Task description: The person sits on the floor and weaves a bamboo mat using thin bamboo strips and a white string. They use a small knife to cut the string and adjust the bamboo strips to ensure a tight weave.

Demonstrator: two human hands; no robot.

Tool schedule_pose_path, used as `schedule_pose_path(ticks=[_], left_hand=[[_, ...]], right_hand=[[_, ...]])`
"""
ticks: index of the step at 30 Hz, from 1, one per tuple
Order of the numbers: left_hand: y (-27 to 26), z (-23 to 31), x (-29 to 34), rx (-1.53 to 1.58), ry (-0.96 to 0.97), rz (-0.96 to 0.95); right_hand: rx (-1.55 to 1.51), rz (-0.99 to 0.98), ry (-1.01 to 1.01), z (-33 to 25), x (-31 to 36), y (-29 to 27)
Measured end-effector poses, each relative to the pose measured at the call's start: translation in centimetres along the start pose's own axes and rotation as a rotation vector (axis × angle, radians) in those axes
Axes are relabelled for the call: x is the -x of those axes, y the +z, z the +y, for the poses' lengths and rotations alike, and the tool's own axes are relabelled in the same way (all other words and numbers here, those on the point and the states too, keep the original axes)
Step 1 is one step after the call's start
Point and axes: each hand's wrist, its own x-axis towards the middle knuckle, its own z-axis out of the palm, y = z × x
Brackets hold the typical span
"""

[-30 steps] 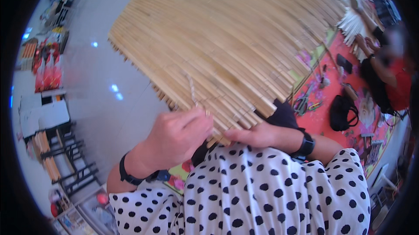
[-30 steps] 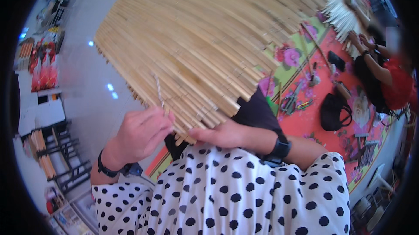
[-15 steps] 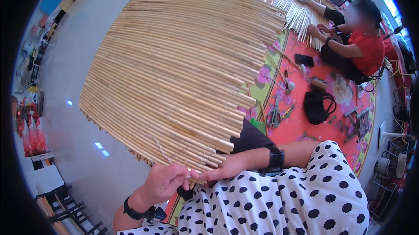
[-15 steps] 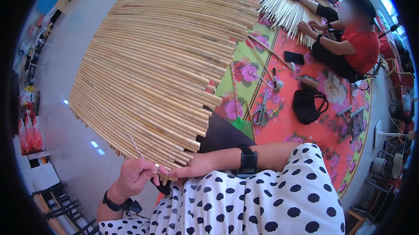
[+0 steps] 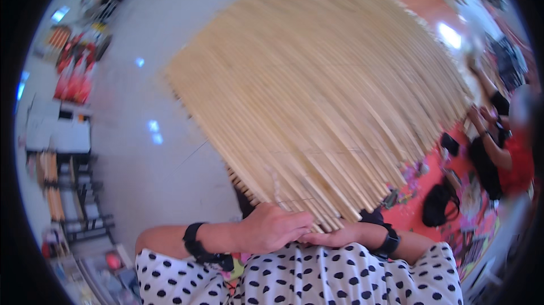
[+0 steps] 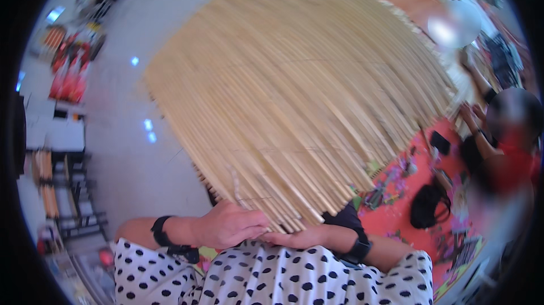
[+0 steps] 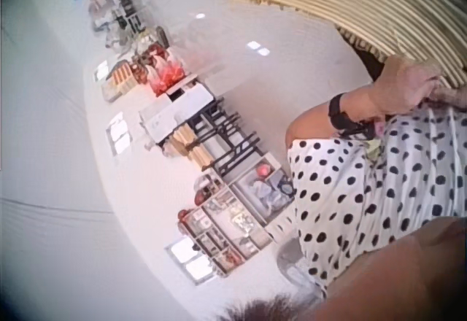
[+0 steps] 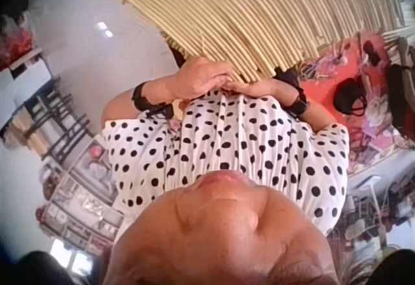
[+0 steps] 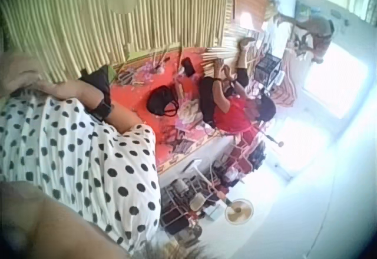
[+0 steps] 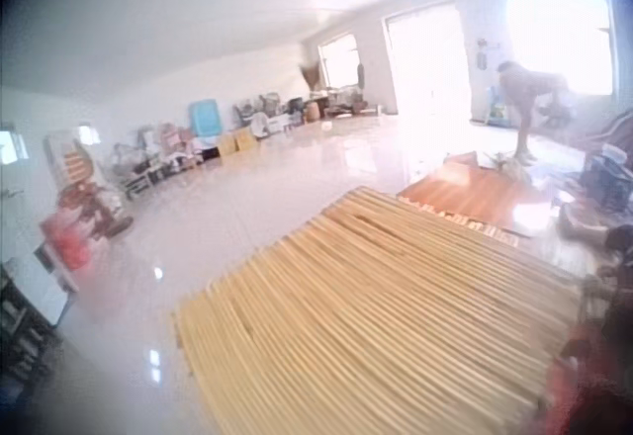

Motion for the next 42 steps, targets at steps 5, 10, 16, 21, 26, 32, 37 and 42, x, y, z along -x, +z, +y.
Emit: schedule_pose_path(ticks=[5,10,16,21,26,32,37,42], left_hand=[[1.3,-0.7,0.0,0.028,0.012,0.112],[1.3,-0.7,-0.2,0.031,-0.035,0.109],[1.2,-0.5,-0.6,0.094,-0.073,0.159],[-2.7,0.8,2.4,0.096,0.008,0.340],[-7.5,-1.1,10.9,0.040,-0.213,1.240],[1.1,-17.0,24.7,0.124,-0.882,1.302],[16.4,-30.2,30.9,-0.143,-1.135,0.756],[25.7,-32.4,29.5,0.085,-1.212,0.621]], right_hand=[[-0.064,-0.017,0.079,-0.2,0.7,-0.4],[-0.041,-0.020,0.131,-0.1,1.0,-0.9],[-0.048,0.025,0.147,0.5,1.4,-0.8],[-0.075,0.074,0.191,-1.9,1.1,-0.3],[-0.104,0.208,0.175,-2.3,1.7,0.5],[-0.096,0.273,0.113,-1.2,2.1,0.6],[-0.086,0.324,0.014,-1.7,1.1,1.5],[-0.070,0.355,0.077,-1.9,1.5,1.5]])
